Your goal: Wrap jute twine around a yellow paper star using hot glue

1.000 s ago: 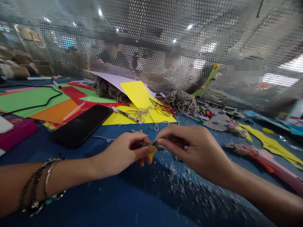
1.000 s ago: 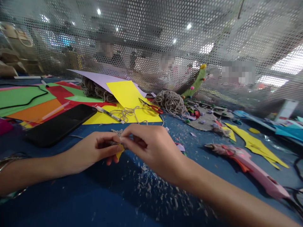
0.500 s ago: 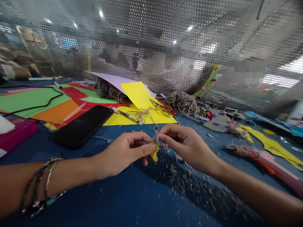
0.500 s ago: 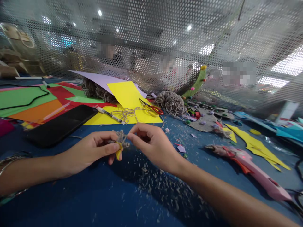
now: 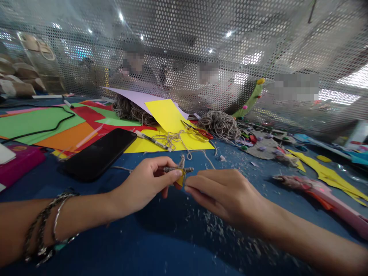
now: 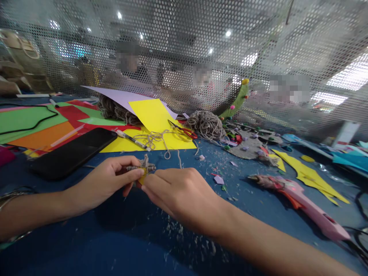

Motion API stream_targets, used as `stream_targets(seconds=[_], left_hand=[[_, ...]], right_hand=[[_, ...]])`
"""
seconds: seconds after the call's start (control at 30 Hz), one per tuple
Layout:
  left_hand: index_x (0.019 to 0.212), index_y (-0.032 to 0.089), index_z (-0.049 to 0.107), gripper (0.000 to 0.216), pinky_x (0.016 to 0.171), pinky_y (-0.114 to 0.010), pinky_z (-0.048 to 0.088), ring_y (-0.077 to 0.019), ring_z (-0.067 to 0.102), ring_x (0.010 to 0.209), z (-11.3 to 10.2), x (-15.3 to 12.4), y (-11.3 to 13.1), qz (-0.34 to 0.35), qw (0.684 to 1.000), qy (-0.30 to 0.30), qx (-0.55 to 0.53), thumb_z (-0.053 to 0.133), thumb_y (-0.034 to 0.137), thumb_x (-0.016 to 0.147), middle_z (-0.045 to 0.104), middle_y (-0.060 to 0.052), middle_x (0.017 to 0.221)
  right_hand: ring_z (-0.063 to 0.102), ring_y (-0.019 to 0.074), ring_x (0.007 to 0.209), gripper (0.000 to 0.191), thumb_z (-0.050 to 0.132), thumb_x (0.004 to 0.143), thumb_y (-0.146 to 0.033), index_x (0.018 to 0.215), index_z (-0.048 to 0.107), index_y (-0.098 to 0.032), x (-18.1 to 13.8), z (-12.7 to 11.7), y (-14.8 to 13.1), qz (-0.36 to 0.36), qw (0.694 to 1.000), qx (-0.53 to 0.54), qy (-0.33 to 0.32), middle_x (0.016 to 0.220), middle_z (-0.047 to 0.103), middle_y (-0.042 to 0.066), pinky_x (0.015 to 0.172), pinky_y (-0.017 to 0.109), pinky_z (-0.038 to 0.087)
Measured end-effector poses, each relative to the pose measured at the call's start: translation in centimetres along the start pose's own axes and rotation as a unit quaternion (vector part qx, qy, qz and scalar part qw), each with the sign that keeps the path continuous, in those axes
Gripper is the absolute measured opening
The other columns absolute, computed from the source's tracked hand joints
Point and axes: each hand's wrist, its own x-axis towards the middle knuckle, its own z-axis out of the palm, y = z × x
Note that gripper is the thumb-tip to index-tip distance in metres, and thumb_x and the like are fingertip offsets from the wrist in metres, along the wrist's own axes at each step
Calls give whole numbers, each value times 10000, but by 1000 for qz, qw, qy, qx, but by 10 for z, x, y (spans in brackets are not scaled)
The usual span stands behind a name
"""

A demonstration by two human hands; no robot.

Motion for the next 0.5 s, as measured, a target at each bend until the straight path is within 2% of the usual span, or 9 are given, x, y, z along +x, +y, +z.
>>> stream_targets(seconds=[0.1,0.3,0.5], left_hand=[[655,146,499,171,408,-128,310,-8,412,399,1,-1,-1,-7,1000,-31,2,514,252,789,539,71,584],[650,146,531,199,394,-139,288,-15,381,401,3,-2,1,-13,998,-56,26,532,298,778,498,67,577],[647,157,518,194,383,-154,233,-32,315,406,3,-2,-1,-13,998,-63,10,539,312,761,379,84,508]], right_hand=[[419,53,529,170,424,848,-182,763,566,-142,0,-4,-2,3,1000,9,23,612,534,-15,511,172,337],[430,31,515,101,502,802,-172,724,565,-159,7,-8,2,84,993,57,57,597,536,-34,501,143,338],[433,41,484,179,522,788,-292,708,597,-151,10,-4,16,181,958,222,-6,575,561,-25,437,156,327]])
